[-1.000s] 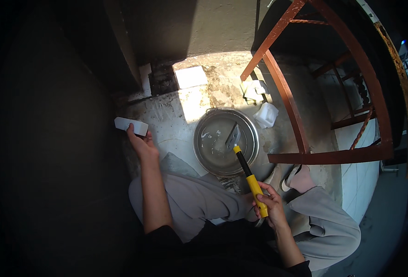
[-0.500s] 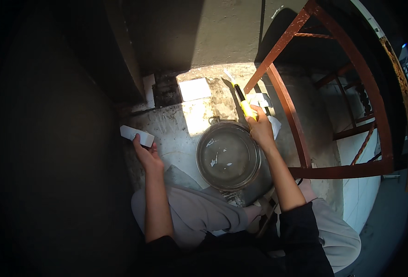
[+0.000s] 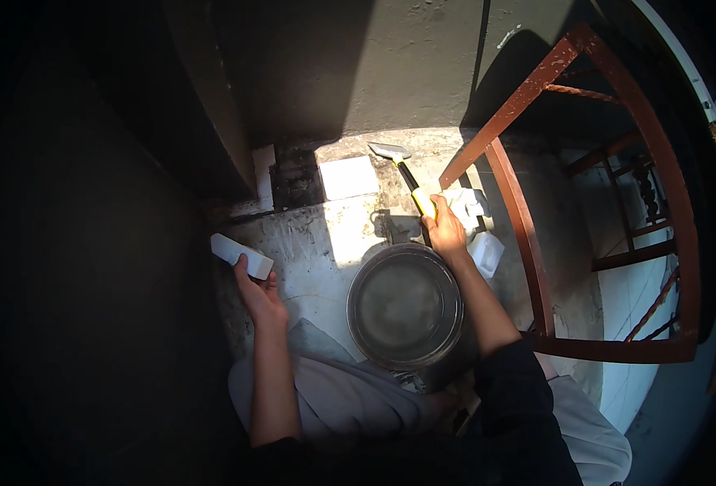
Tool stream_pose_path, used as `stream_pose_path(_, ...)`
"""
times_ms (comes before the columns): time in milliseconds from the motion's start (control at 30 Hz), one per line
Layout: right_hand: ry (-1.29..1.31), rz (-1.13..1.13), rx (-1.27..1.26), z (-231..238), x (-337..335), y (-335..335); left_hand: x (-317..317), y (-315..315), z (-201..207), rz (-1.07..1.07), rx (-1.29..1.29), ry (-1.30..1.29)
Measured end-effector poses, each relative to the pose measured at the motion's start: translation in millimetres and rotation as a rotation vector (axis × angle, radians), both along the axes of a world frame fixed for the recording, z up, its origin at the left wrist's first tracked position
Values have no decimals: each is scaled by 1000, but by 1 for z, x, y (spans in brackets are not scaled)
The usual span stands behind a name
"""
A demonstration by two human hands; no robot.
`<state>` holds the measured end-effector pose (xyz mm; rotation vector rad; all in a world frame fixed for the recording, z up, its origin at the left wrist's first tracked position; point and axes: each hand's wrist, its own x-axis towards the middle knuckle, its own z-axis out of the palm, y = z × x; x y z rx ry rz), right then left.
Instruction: The person scrapes a surface with a scraper tool and applies white sealant by hand from a rectangular block.
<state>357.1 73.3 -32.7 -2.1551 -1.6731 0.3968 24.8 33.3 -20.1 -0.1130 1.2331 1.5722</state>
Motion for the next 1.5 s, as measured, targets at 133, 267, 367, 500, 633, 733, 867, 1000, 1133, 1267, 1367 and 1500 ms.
stream_pose_path(133,-148,-61,-229,15,-10,6,-7,-1,-6,4,-1,16)
stream_pose_path(267,-179,-42,-251,4,-5,12,-6,0,-5,19,-14,13)
stream_pose_path(367,-169,-29,-254,2,-6,11,-5,0,-4,15,-5,14)
stream_pose_path(500,-117,-45,-151,8,-5,3,-2,-1,-4,10,1,26)
stream_pose_path(633,-27,14,271,27,-2,-26,-8,-2,1,22,-6,37)
stream_pose_path(733,-11,-161,274,45,25,-53,-5,-3,1,1,2,46)
stream_pose_path(867,239,-428,220,59,42,-89,-4,-3,-1,-2,24,69)
stream_pose_path(1000,163,-473,364,46,53,-125,-1,-3,-2,-12,29,75)
stream_pose_path(1133,243,-643,128,42,48,-135,-9,-5,-6,-4,31,91)
stream_pose_path(1267,-44,-447,384,21,56,-125,-8,-5,-3,14,33,96)
stream_pose_path(1367,-15,-404,145,34,47,-110,-11,-5,2,28,37,106)
stream_pose_path(1500,-181,-376,204,27,54,-107,-3,-2,4,20,31,77)
